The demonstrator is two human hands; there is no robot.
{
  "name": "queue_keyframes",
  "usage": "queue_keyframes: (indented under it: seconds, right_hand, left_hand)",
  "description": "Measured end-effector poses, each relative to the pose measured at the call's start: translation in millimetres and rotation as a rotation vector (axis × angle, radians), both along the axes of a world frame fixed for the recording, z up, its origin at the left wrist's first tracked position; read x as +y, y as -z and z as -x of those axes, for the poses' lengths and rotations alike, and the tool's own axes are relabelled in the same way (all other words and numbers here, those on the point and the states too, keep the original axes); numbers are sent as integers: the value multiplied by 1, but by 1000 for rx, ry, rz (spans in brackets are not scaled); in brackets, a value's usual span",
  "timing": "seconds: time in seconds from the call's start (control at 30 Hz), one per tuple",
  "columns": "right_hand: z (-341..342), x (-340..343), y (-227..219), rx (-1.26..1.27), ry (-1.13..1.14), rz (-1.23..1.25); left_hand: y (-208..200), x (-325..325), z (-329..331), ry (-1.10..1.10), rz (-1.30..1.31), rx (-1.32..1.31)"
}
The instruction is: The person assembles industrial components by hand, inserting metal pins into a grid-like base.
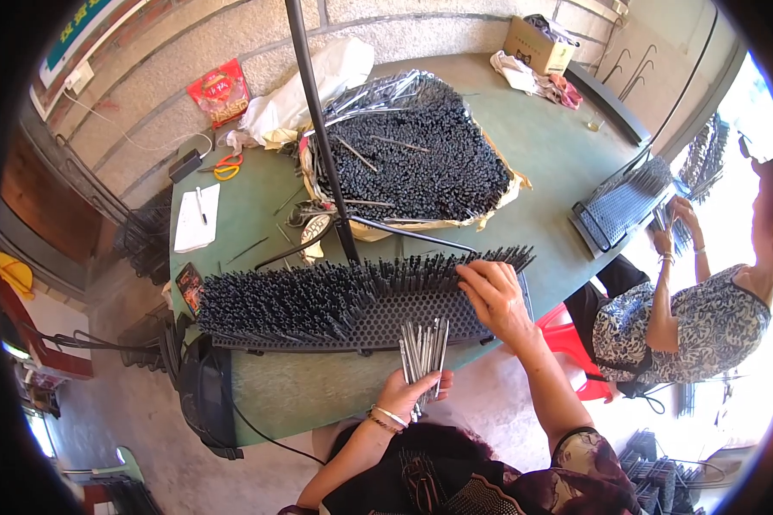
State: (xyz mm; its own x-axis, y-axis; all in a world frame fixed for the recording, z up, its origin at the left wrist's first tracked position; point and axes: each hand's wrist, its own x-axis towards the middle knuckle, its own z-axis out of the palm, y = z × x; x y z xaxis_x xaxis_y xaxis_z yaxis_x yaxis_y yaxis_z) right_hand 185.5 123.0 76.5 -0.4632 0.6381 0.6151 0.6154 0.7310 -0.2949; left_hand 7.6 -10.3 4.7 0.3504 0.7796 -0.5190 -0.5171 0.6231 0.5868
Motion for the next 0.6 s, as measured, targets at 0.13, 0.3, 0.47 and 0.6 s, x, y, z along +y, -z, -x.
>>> queue_keyframes:
  seconds: [0.13,0.3,0.47,0.6]
  right_hand:
    - [1,-2,-1,80,87,-24]
    - [1,-7,-2,181,162,-36]
    - [5,-36,-2,318,103,400]
    - [-4,-59,16,164,-215,352]
  left_hand:
    - [-2,1,-2,-21,7,-30]
    - [4,0,-4,-65,-27,-31]
    - [5,1,-4,-66,-27,7]
    - [5,2,-3,-79,-9,-15]
